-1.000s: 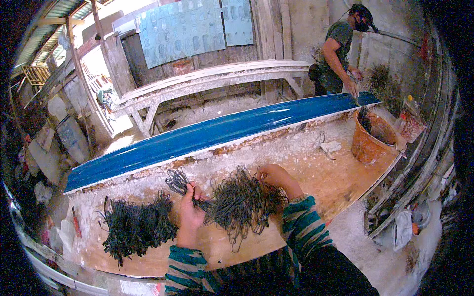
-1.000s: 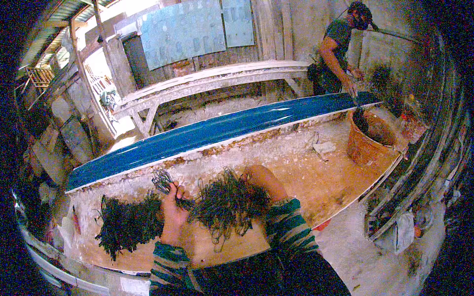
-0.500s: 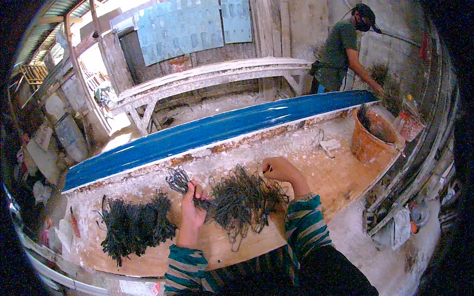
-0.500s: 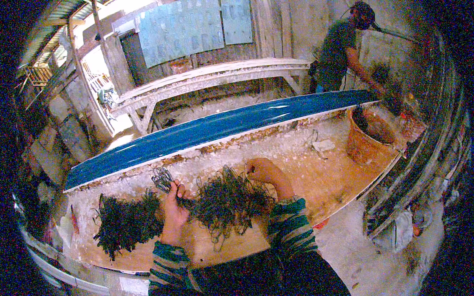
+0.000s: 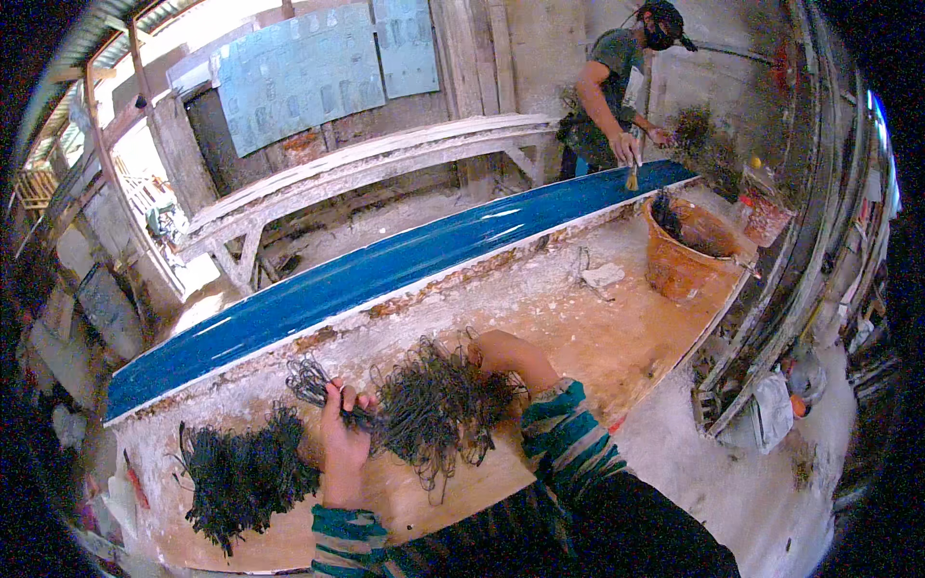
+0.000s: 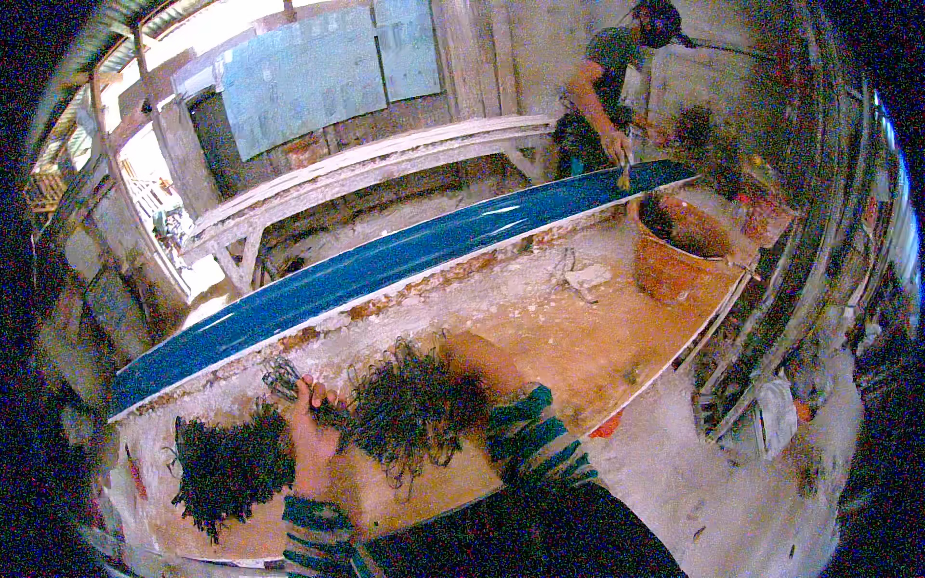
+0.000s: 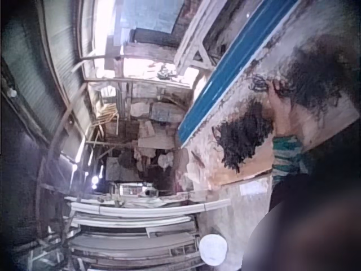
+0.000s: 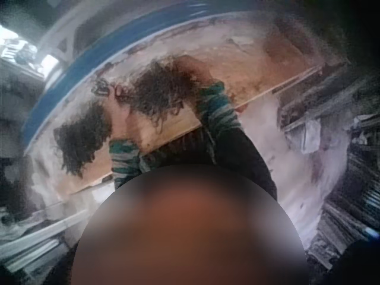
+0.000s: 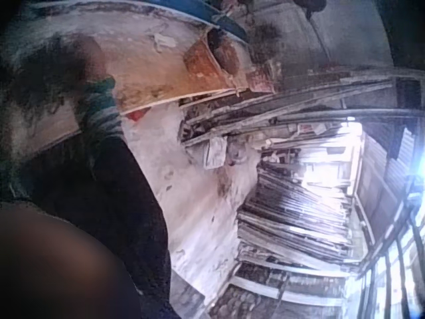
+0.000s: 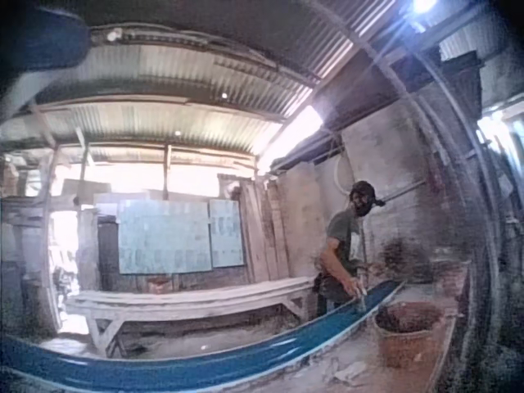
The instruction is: The person repeatedly picks up, untangles, and bundles black cable ties on a wooden workbench. A coworker in the background paints a long white boat hull blue. The person continues organizing the ties into neat piles throughout the clip.
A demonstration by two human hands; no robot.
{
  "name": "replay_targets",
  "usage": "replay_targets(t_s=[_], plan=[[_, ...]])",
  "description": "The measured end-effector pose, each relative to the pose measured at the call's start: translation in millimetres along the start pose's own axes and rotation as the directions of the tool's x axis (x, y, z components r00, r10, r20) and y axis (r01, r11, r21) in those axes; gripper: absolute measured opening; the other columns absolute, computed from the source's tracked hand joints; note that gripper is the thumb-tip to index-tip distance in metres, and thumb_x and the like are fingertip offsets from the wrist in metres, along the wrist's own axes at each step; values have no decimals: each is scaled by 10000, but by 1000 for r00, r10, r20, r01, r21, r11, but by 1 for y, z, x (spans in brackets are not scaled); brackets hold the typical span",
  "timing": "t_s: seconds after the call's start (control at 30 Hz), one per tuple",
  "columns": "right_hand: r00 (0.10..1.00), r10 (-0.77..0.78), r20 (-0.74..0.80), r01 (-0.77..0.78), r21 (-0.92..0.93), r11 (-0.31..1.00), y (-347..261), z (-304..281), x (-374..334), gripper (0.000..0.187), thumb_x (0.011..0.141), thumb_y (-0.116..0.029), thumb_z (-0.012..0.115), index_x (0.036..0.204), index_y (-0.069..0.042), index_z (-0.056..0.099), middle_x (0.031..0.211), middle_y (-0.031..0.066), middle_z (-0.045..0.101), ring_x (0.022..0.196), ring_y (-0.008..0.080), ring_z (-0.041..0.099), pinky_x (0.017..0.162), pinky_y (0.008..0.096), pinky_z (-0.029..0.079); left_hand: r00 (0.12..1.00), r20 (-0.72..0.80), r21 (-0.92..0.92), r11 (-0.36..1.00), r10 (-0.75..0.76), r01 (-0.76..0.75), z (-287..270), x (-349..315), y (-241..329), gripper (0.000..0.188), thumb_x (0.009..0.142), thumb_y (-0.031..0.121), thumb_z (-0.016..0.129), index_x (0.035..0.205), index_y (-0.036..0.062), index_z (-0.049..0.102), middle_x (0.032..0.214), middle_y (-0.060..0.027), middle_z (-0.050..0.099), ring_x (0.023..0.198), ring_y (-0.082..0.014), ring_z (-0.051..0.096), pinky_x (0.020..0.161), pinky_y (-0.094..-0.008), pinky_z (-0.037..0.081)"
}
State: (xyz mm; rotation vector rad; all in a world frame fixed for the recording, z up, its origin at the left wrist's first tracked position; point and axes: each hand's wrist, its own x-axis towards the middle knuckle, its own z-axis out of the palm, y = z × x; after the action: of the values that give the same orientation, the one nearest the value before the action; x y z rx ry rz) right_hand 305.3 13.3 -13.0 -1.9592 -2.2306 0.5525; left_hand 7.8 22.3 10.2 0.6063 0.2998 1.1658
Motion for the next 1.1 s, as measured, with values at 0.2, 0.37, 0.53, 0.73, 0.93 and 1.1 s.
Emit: replay_targets(t_s=[0.2,0.37,0.53,0.73,0.93,1.1], plan=[[991,5,-130,2,55,998,7,4,-7,227,544,-200,669,728,-75,624,731,125,617,693,311,584,592,392,449,999,-8,-15,999,-33,33,6,-2,0,189,866,344,483,900,160,501,601,37,376,609,-124,452,675,-321,426],[983,50,-177,-40,58,998,-7,-7,-14,188,596,-192,647,737,-77,601,736,127,609,706,309,581,606,402,450,999,-19,-10,1000,-26,26,4,-2,-1,186,877,331,465,918,152,498,607,35,378,600,-117,452,648,-309,432],[826,197,-528,-128,165,978,-22,-18,-19,155,650,-180,616,734,-62,562,752,134,591,698,304,577,605,397,452,998,-41,5,999,-46,46,12,-4,0,188,878,325,464,923,145,495,612,31,382,601,-110,455,674,-319,449],[529,10,-849,298,197,934,-52,-19,-6,102,692,-74,605,781,-50,560,763,114,562,671,276,571,598,347,460,996,12,-18,996,-88,88,5,-4,-3,193,865,315,493,936,135,489,628,29,388,590,-110,437,689,-332,451],[520,-237,-820,454,31,890,-104,-6,-16,135,698,-68,628,825,-58,585,755,92,566,689,248,573,625,330,466,993,10,16,993,-116,116,12,-5,-13,250,840,320,538,968,113,481,657,26,395,617,-117,417,709,-336,411],[488,-441,-753,629,-47,776,-141,6,-29,198,695,-64,630,889,-65,588,768,82,573,711,262,561,634,340,457,997,52,60,997,-62,58,3,-5,-17,392,813,294,584,1112,71,463,669,24,416,643,-108,438,683,-292,420]])
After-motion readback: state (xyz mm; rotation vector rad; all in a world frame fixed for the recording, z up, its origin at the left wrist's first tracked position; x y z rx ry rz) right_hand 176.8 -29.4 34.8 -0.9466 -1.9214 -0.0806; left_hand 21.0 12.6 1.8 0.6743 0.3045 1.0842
